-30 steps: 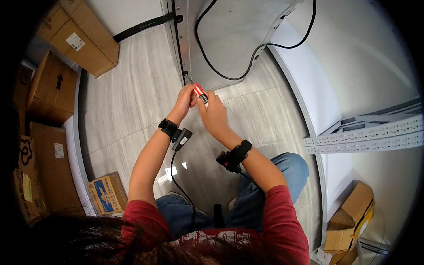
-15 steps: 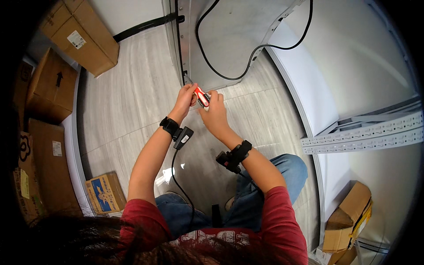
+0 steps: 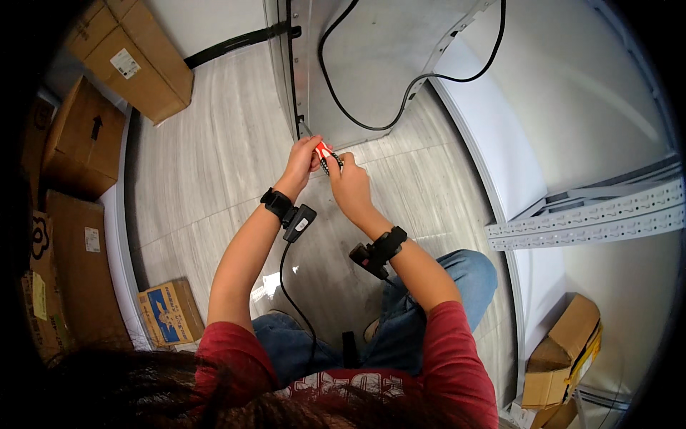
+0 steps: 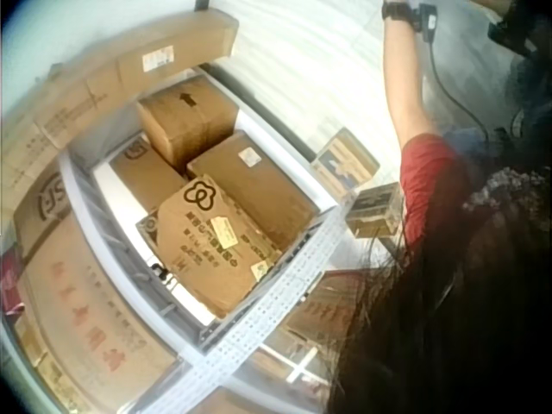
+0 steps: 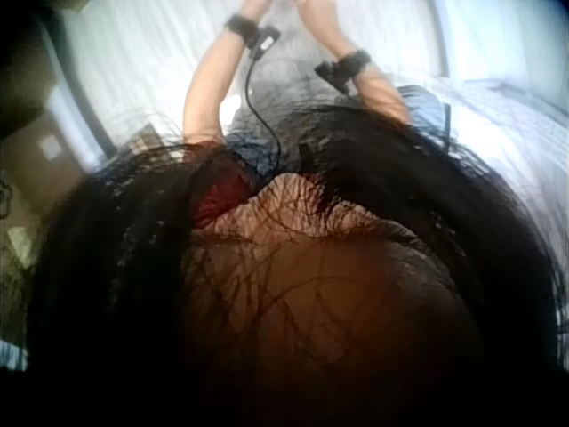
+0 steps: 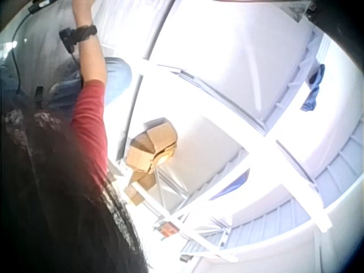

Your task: The person uses a screwdriver to remove screws from the back panel of a black appliance and then removes the panel by hand.

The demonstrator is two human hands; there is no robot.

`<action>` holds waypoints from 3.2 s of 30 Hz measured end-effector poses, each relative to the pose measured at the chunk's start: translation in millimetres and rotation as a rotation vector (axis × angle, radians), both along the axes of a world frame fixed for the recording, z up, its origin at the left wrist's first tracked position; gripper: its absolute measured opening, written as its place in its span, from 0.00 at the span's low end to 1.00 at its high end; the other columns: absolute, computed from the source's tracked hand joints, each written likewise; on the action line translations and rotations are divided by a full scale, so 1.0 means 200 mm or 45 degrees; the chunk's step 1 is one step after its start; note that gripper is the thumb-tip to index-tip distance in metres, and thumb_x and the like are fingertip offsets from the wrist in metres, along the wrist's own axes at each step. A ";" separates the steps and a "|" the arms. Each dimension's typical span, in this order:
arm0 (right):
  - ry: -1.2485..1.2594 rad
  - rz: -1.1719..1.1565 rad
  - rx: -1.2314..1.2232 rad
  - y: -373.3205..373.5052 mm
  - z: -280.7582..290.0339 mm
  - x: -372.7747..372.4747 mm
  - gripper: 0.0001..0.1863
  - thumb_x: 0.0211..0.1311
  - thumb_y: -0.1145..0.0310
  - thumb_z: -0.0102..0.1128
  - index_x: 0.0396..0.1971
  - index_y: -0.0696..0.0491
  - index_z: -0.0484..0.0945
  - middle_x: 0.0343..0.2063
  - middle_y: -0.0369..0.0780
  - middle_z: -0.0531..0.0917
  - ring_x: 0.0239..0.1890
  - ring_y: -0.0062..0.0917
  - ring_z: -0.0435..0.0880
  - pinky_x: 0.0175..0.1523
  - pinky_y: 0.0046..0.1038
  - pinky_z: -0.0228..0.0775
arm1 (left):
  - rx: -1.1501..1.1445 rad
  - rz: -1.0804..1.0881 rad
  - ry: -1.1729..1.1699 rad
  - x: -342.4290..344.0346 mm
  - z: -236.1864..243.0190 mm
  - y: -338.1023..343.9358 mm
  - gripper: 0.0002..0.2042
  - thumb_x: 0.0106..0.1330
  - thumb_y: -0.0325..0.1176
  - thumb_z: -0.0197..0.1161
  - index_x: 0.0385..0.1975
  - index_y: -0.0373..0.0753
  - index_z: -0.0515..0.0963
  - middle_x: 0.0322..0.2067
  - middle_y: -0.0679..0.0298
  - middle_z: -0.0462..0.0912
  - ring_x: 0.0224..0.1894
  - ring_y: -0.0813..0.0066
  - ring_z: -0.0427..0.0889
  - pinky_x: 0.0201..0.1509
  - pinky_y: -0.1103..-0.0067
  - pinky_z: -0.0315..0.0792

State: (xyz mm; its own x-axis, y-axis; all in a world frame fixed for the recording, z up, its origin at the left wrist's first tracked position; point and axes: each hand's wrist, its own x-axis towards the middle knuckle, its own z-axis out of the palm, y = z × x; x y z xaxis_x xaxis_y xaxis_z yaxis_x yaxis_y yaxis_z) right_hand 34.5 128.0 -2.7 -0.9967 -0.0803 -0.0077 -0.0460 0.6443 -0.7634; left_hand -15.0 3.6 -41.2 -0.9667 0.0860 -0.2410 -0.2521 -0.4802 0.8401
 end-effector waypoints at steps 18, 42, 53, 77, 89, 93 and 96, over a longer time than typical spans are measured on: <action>0.268 -0.031 0.065 0.00 -0.02 0.04 0.19 0.49 0.68 0.58 0.39 0.60 0.65 0.33 0.51 0.72 0.33 0.47 0.74 0.34 0.39 0.67 | 0.219 0.047 -0.042 -0.02 -0.05 0.02 0.09 0.61 0.33 0.52 0.22 0.37 0.65 0.13 0.69 0.65 0.09 0.86 0.58 0.10 0.86 0.50; 0.242 -0.015 0.037 -0.07 -0.01 0.08 0.17 0.52 0.66 0.56 0.39 0.59 0.66 0.30 0.50 0.74 0.30 0.45 0.76 0.34 0.37 0.67 | -0.010 0.078 -0.095 0.01 -0.05 0.01 0.10 0.62 0.35 0.49 0.24 0.35 0.69 0.21 0.58 0.77 0.09 0.86 0.57 0.10 0.87 0.49; 0.420 -0.104 -0.003 -0.10 0.00 0.10 0.20 0.51 0.66 0.57 0.41 0.60 0.64 0.35 0.51 0.71 0.36 0.46 0.73 0.38 0.38 0.66 | 0.003 0.060 -0.065 -0.01 -0.07 -0.01 0.10 0.59 0.34 0.51 0.20 0.35 0.67 0.13 0.65 0.70 0.08 0.85 0.57 0.10 0.84 0.50; 0.514 0.007 0.049 -0.12 0.00 0.14 0.19 0.55 0.65 0.53 0.42 0.61 0.64 0.31 0.50 0.74 0.33 0.41 0.75 0.35 0.33 0.67 | -0.019 0.027 -0.120 0.01 -0.06 -0.05 0.12 0.59 0.38 0.55 0.21 0.35 0.69 0.12 0.68 0.68 0.09 0.86 0.58 0.11 0.85 0.49; 0.392 0.053 0.065 -0.08 -0.02 0.12 0.19 0.52 0.67 0.56 0.40 0.62 0.65 0.36 0.52 0.72 0.35 0.44 0.75 0.35 0.36 0.67 | -0.145 0.014 -0.146 0.00 -0.05 -0.04 0.15 0.60 0.42 0.54 0.20 0.36 0.69 0.14 0.66 0.68 0.10 0.84 0.58 0.12 0.84 0.51; 0.450 -0.026 0.155 -0.06 -0.04 0.06 0.20 0.50 0.68 0.57 0.41 0.60 0.63 0.34 0.51 0.71 0.32 0.46 0.75 0.32 0.37 0.69 | -0.142 -0.049 -0.119 0.04 0.01 -0.01 0.18 0.60 0.47 0.52 0.20 0.36 0.72 0.16 0.65 0.71 0.09 0.84 0.57 0.11 0.84 0.50; 0.298 -0.023 0.241 -0.05 -0.03 0.06 0.20 0.51 0.69 0.56 0.41 0.60 0.63 0.34 0.51 0.71 0.30 0.46 0.76 0.32 0.37 0.69 | -0.157 -0.085 -0.152 0.04 -0.01 -0.01 0.19 0.59 0.48 0.53 0.18 0.36 0.72 0.15 0.66 0.71 0.09 0.85 0.57 0.11 0.84 0.48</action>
State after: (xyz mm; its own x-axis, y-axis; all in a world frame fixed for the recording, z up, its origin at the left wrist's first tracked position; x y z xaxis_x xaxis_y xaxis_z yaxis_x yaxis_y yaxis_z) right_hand 46.1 117.5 -8.4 -0.9745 -0.0815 0.2092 -0.1936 0.7767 -0.5994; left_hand -6.3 0.6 -43.2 -0.9239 0.1114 -0.3660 -0.3810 -0.3544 0.8539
